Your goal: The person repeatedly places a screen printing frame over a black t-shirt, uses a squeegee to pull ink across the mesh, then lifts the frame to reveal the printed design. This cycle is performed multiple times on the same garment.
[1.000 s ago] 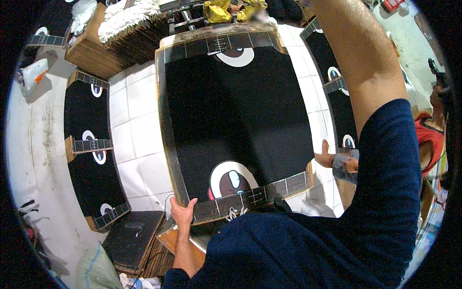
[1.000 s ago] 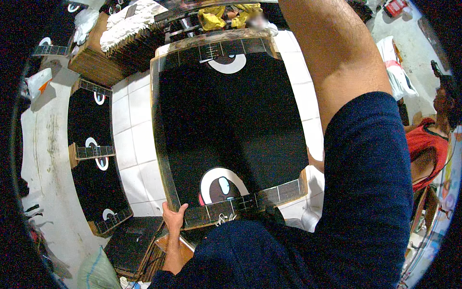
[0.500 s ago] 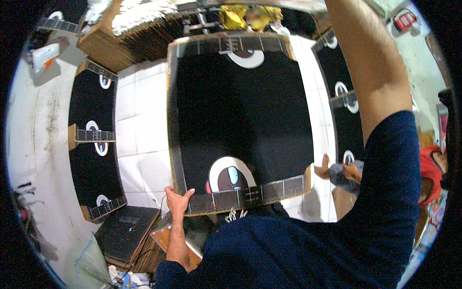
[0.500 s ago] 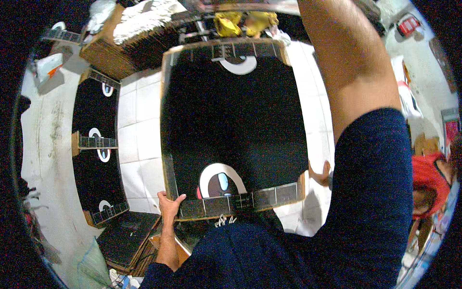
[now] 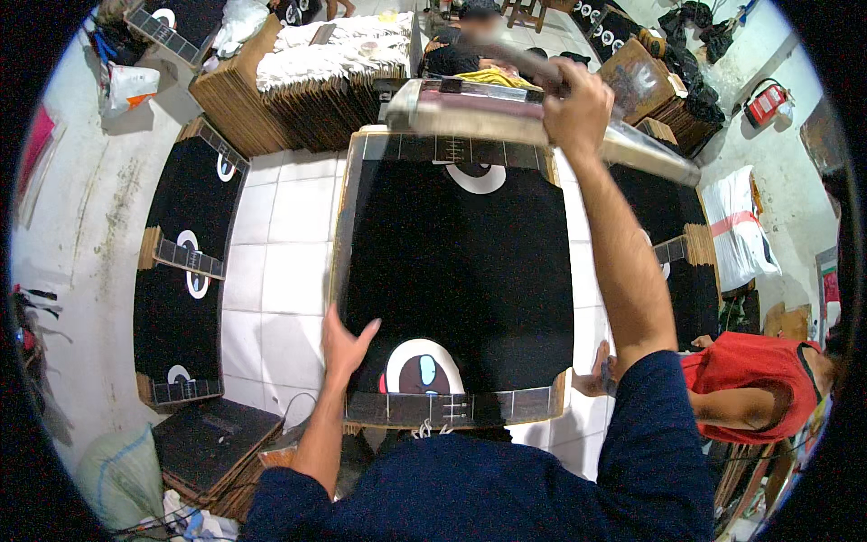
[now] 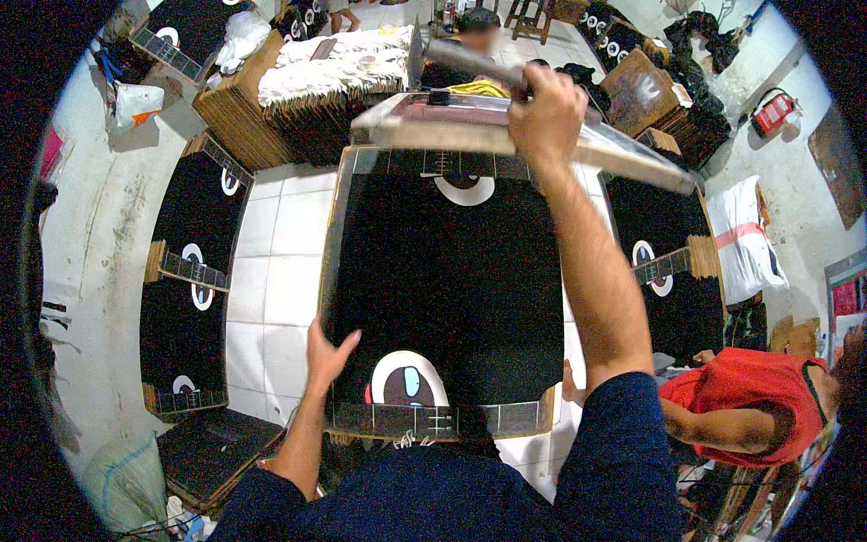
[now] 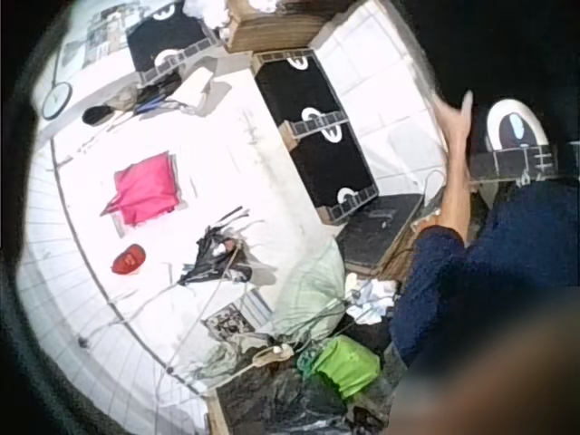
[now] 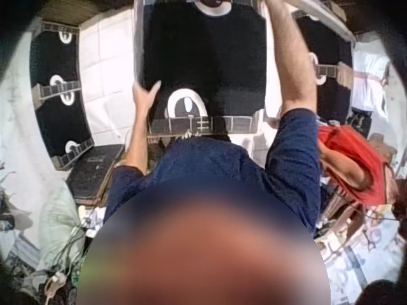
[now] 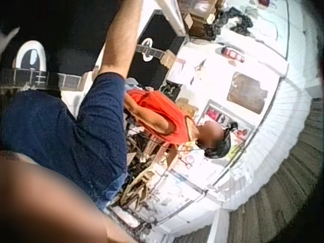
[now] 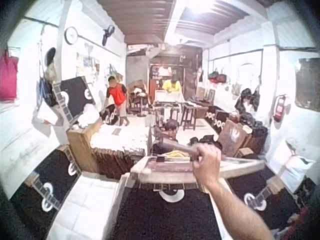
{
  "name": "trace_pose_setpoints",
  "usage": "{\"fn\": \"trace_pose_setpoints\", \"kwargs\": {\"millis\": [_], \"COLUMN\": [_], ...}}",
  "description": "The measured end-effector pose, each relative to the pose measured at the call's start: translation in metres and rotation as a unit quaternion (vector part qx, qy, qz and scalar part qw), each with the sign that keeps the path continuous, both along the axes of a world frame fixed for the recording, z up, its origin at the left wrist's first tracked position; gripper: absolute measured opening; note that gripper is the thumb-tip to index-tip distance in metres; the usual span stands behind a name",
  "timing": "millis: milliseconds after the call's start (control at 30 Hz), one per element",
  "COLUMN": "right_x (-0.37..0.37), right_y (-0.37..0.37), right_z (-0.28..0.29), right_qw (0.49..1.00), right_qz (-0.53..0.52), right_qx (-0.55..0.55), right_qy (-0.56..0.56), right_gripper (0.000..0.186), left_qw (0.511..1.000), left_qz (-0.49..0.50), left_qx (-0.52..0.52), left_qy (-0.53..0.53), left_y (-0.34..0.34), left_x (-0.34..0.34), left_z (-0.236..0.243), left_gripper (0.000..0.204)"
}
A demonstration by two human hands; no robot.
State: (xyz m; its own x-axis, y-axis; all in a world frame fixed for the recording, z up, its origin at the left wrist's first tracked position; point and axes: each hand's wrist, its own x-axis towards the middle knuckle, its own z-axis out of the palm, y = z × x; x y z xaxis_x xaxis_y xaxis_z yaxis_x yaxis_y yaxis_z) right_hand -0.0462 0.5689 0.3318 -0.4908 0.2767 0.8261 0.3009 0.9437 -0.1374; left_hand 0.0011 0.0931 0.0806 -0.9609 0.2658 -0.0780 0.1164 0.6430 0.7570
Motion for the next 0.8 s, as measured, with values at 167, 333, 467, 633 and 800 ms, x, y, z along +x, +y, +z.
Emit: {"fn": "trace_pose_setpoints", "kwargs": {"millis": [167,333,467,633,800], "right_x": [0.067,0.085,0.045,-0.040,-0.112], "right_y": [-0.048,-0.057,-0.011,0.047,0.082], "right_z": [-0.112,-0.202,-0.236,-0.243,-0.250], "right_qw": [0.997,0.991,0.971,0.951,0.956], "right_qz": [0.044,0.080,0.065,0.043,0.035], "right_qx": [-0.061,-0.061,-0.089,-0.053,-0.017], "right_qy": [-0.024,-0.093,-0.212,-0.300,-0.290], "right_gripper": [0.045,0.049,0.051,0.045,0.036], "left_qw": [0.729,0.652,0.785,0.977,0.957], "left_qz": [0.049,0.311,0.304,-0.050,-0.110], "left_qx": [0.621,0.525,0.358,-0.052,-0.113], "left_qy": [-0.283,-0.451,-0.403,0.200,0.243], "left_y": [0.172,0.205,0.171,0.156,0.156], "left_x": [-0.045,-0.040,-0.024,-0.027,-0.035], "left_z": [0.080,0.040,-0.035,-0.082,-0.088], "left_gripper": [0.075,0.072,0.085,0.107,0.121]}}
